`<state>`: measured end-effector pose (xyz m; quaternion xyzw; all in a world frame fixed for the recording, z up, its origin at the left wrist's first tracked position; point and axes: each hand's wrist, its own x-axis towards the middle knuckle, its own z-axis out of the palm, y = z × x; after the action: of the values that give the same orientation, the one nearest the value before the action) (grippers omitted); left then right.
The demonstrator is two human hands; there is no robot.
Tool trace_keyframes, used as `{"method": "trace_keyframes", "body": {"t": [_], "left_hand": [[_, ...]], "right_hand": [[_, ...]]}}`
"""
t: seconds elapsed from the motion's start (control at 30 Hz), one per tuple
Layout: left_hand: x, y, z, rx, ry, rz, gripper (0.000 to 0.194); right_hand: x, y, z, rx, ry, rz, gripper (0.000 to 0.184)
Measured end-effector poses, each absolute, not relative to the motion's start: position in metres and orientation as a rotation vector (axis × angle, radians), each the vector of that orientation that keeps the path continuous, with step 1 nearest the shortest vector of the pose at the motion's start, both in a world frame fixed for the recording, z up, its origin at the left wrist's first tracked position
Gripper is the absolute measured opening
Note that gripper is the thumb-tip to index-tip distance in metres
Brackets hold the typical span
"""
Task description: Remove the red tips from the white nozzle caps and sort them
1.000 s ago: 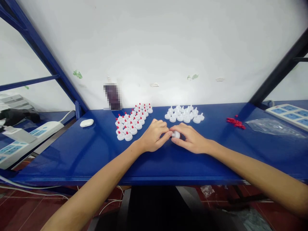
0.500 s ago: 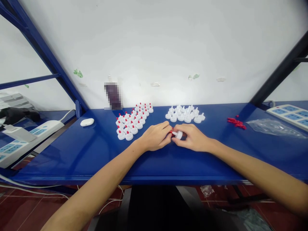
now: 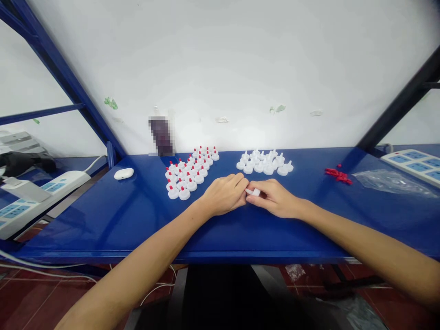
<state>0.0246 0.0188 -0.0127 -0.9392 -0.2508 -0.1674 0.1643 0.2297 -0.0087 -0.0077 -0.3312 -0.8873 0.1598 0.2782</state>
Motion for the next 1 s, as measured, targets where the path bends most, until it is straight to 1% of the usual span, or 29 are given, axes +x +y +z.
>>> {"method": "trace_keyframes", "body": {"t": [0.3,0.47,0.67,0.73,0.83,1.0], "left_hand": [[0.032,0.014,-0.014,-2.730,-0.825,-0.458,0.033],[0.035,0.011,-0.016,-2.783,-0.872,-0.466,0.030],[0.031,0.015,-0.017,-2.784,-0.847,-0.526,0.024],[0.027,0.018,-0.015,-2.764,-0.875,-0.534,0.022],[0.020,0.021,-0.011,-2.745,-0.958,-0.573,0.021],[0.016,0.025,-0.010,-2.742,-1.058,-0.629,0.022]], "right_hand": [[0.227,-0.007,-0.009,-0.931,-2.368,0.423,0.039],[0.226,-0.007,-0.010,-0.925,-2.348,0.538,0.041],[0.223,-0.009,-0.008,-0.921,-2.255,0.786,0.051],[0.223,-0.010,-0.008,-0.930,-2.248,0.823,0.053],[0.225,-0.008,-0.010,-0.961,-2.288,0.683,0.048],[0.229,0.001,-0.012,-0.983,-2.241,0.302,0.025]]}}
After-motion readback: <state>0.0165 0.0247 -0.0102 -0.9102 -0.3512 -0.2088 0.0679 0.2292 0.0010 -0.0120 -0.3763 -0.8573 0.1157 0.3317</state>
